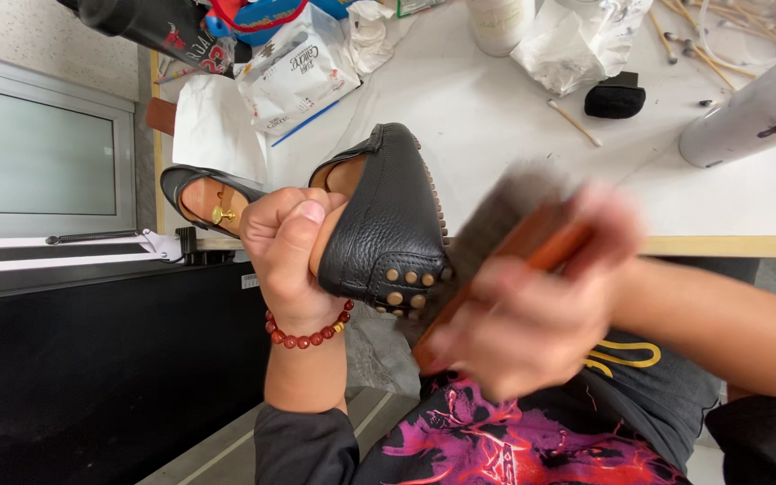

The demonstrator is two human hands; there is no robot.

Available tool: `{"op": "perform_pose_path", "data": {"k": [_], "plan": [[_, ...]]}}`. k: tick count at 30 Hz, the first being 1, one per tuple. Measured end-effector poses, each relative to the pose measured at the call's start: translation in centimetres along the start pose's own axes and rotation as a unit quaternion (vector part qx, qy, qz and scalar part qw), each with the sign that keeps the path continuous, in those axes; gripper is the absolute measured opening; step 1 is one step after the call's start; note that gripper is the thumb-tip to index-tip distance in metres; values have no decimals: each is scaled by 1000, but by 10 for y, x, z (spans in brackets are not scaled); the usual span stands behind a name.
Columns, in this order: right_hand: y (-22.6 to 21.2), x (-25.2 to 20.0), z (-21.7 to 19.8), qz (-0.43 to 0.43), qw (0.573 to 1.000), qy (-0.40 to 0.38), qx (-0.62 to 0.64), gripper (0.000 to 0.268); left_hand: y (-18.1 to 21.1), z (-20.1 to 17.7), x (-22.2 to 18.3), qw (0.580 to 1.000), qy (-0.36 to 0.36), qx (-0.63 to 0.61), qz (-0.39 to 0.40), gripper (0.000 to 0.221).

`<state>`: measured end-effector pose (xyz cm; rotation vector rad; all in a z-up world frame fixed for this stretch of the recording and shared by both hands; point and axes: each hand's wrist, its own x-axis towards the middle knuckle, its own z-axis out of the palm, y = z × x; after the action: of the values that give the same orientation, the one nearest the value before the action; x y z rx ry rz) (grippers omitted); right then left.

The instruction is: The person brushes the exterior of a black leather shoe using a wooden-handled brush and cleans a small metal detail with a cotton swab.

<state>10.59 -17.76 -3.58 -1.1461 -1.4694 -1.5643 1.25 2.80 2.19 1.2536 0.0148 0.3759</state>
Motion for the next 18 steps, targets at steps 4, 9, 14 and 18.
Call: {"op": "perform_pose_path", "data": {"k": [4, 9, 14, 18], "plan": [[-17, 21, -17, 30, 995, -56, 77, 14, -3, -4, -1, 999, -45, 1, 0, 35], [-18, 18, -34, 141, 977, -97, 128, 24, -6, 2, -15, 972, -108, 208, 11, 28], [-51, 16, -31, 192, 974, -79, 92, 31, -17, 12, -29, 955, -152, 245, 65, 36], [-28, -6, -39, 320, 932, -122, 122, 35, -23, 7, -32, 953, -170, 236, 87, 34]]}}
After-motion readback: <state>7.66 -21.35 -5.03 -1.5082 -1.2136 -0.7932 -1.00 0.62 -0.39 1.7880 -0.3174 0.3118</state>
